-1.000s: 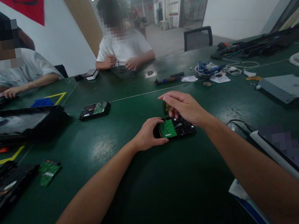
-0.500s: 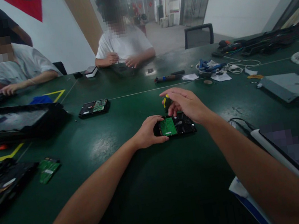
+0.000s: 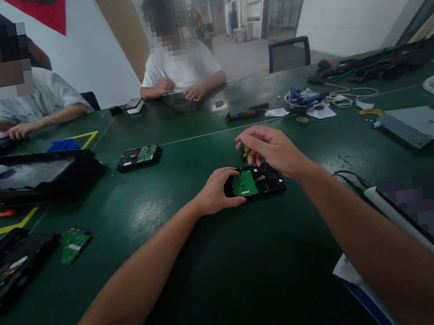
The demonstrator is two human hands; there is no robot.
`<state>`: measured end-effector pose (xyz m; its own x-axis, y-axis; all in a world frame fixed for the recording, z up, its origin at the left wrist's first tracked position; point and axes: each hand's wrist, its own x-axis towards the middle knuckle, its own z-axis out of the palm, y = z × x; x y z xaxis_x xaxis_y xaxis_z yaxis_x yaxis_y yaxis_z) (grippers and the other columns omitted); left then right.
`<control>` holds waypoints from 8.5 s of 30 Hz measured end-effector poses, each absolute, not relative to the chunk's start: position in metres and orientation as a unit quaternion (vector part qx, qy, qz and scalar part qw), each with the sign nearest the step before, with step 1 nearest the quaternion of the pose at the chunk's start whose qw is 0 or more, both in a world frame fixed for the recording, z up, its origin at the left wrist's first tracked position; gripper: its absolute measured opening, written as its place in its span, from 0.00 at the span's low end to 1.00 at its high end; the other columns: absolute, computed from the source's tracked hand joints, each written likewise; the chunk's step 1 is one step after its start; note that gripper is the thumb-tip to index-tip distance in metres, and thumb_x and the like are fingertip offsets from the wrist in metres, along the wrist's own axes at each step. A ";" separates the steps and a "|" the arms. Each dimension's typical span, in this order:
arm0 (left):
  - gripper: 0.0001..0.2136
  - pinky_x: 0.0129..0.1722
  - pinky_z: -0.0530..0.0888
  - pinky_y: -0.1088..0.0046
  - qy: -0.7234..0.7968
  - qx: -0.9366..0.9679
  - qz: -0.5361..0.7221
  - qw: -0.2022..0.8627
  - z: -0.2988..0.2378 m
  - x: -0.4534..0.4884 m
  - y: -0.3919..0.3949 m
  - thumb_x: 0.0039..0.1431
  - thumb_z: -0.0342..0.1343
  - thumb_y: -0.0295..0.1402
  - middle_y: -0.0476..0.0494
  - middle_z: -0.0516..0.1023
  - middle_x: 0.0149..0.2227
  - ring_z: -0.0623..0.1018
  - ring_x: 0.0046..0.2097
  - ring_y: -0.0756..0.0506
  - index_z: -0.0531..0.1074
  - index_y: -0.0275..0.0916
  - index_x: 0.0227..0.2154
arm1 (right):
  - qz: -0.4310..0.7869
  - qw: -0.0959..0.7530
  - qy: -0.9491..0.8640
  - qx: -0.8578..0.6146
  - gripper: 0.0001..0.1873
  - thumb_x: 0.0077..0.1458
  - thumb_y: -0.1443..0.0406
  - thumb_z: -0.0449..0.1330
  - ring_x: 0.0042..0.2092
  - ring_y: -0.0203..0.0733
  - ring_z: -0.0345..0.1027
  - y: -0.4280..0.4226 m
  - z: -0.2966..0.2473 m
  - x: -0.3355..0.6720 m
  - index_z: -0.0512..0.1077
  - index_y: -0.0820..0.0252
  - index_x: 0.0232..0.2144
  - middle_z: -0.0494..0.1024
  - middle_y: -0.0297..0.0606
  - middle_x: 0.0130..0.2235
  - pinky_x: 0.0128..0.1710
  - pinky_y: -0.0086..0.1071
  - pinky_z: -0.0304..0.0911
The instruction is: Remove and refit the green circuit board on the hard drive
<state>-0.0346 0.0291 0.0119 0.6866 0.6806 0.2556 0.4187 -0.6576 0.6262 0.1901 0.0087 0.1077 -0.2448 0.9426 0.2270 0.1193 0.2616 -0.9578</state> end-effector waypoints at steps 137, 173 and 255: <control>0.37 0.67 0.66 0.46 0.317 0.881 0.234 0.263 0.013 -0.035 0.029 0.50 0.72 0.46 0.33 0.70 0.64 0.69 0.66 0.31 0.68 0.41 0.61 | 0.502 0.457 -0.616 -0.400 0.15 0.66 0.50 0.60 0.29 0.35 0.74 0.009 0.104 0.188 0.71 0.55 0.42 0.81 0.41 0.44 0.26 0.32 0.68; 0.36 0.67 0.66 0.46 0.314 0.880 0.246 0.257 0.010 -0.034 0.029 0.49 0.73 0.44 0.33 0.70 0.64 0.69 0.65 0.32 0.69 0.41 0.60 | 0.431 0.459 -0.665 -0.402 0.17 0.63 0.50 0.64 0.27 0.31 0.68 0.007 0.105 0.189 0.74 0.54 0.47 0.77 0.35 0.39 0.21 0.29 0.60; 0.40 0.68 0.65 0.44 0.309 0.881 0.236 0.267 0.015 -0.036 0.028 0.50 0.73 0.47 0.32 0.67 0.67 0.67 0.68 0.31 0.66 0.42 0.64 | 0.443 0.433 -0.664 -0.419 0.20 0.62 0.45 0.64 0.28 0.34 0.68 0.006 0.105 0.190 0.72 0.55 0.38 0.75 0.34 0.31 0.25 0.31 0.64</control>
